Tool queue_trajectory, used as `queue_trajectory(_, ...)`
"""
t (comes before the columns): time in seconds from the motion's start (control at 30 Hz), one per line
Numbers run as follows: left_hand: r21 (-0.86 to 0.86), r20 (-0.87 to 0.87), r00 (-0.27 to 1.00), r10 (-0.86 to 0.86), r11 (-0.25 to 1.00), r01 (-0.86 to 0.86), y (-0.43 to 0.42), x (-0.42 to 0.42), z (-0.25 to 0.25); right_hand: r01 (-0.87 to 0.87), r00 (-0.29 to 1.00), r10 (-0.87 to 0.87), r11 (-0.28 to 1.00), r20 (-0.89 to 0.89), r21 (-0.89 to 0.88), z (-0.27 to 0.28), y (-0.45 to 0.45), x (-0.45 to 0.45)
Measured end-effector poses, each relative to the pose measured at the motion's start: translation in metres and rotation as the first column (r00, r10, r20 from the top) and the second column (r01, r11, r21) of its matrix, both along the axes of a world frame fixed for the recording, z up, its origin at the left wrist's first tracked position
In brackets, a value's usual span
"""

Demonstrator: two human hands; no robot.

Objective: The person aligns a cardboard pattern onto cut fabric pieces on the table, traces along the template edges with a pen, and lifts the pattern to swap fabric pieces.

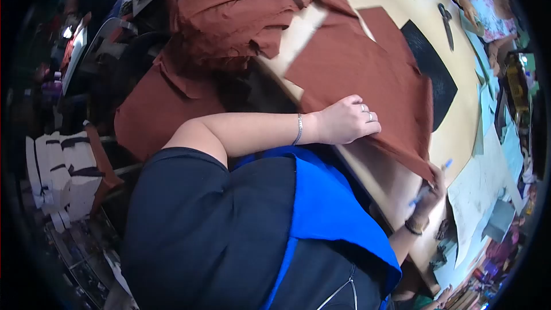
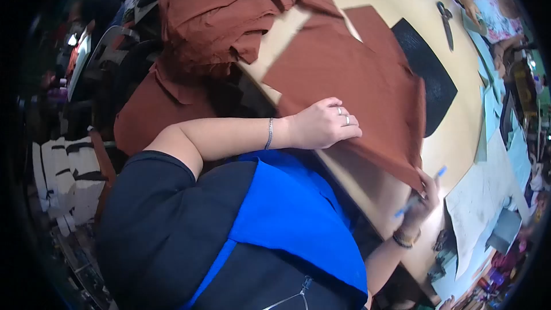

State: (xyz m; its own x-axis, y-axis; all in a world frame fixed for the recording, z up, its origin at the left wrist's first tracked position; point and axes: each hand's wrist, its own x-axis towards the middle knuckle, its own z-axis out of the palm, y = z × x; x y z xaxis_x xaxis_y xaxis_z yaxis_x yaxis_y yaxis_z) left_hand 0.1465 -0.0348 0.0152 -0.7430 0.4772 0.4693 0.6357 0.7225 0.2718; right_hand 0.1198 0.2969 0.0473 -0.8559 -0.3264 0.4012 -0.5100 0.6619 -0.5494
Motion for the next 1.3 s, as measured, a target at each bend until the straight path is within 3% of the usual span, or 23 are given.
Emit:
queue_trajectory(0.03,-0.015,-0.028,1.0,0.008,1.0,-0.008,-0.004,-0.002,0.004,0.044,0.999,-0.043,0.999,0.032,-0.022,0.007,0.014,0.003)
queue_trajectory(0.1,0.016,-0.078,0.996,0.047,0.999,-0.046,-0.011,-0.007,0.012,0.134,0.959,-0.099,0.984,0.266,-0.118,0.035,0.04,0.013)
queue_trajectory(0.17,0.018,-0.086,0.993,0.08,0.997,-0.079,-0.02,-0.011,0.024,0.199,0.962,-0.156,0.963,0.226,-0.18,0.047,0.073,0.021)
queue_trajectory(0.2,0.055,-0.052,0.995,0.089,0.995,-0.086,-0.025,-0.013,0.032,0.148,0.971,-0.121,0.982,0.207,-0.122,0.065,0.081,0.028)
queue_trajectory(0.33,0.292,0.094,0.996,-0.001,0.956,-0.027,-0.041,-0.017,0.065,0.227,0.93,-0.165,0.961,0.329,-0.161,0.117,0.11,0.061)
queue_trajectory(0.43,0.369,0.145,0.972,-0.184,0.922,0.12,-0.054,-0.016,0.111,0.299,0.906,-0.245,0.947,0.345,-0.115,0.116,0.1,0.062)
queue_trajectory(0.53,0.313,0.201,0.923,-0.33,0.914,0.259,-0.066,-0.019,0.15,0.329,0.894,-0.273,0.938,0.354,-0.108,0.102,0.099,0.053)
queue_trajectory(0.7,0.271,0.216,0.892,-0.398,0.902,0.337,-0.061,-0.034,0.158,0.326,0.896,-0.265,0.937,0.356,-0.123,0.082,0.096,0.037)
queue_trajectory(0.9,0.114,0.269,0.908,-0.322,0.946,0.302,-0.047,-0.127,0.091,0.334,0.92,-0.276,0.923,0.277,-0.191,0.069,0.115,-0.032)
queue_trajectory(1.03,-0.013,0.122,0.96,-0.253,0.966,0.256,-0.053,-0.219,0.059,0.318,0.948,-0.298,0.881,0.11,-0.351,0.095,0.121,-0.124)
queue_trajectory(1.1,0.072,0.064,0.993,-0.095,0.993,0.09,-0.051,-0.252,0.088,0.273,0.951,-0.31,0.842,-0.004,-0.465,0.127,0.119,-0.163)
queue_trajectory(1.2,0.414,-0.108,0.981,0.159,0.905,-0.101,-0.049,-0.274,0.164,0.104,0.949,-0.268,0.767,-0.168,-0.633,0.178,0.117,-0.202)
queue_trajectory(1.3,0.659,-0.268,0.922,0.279,0.751,-0.036,-0.05,-0.255,0.224,-0.174,0.948,-0.097,0.636,-0.302,-0.752,0.199,0.113,-0.202)
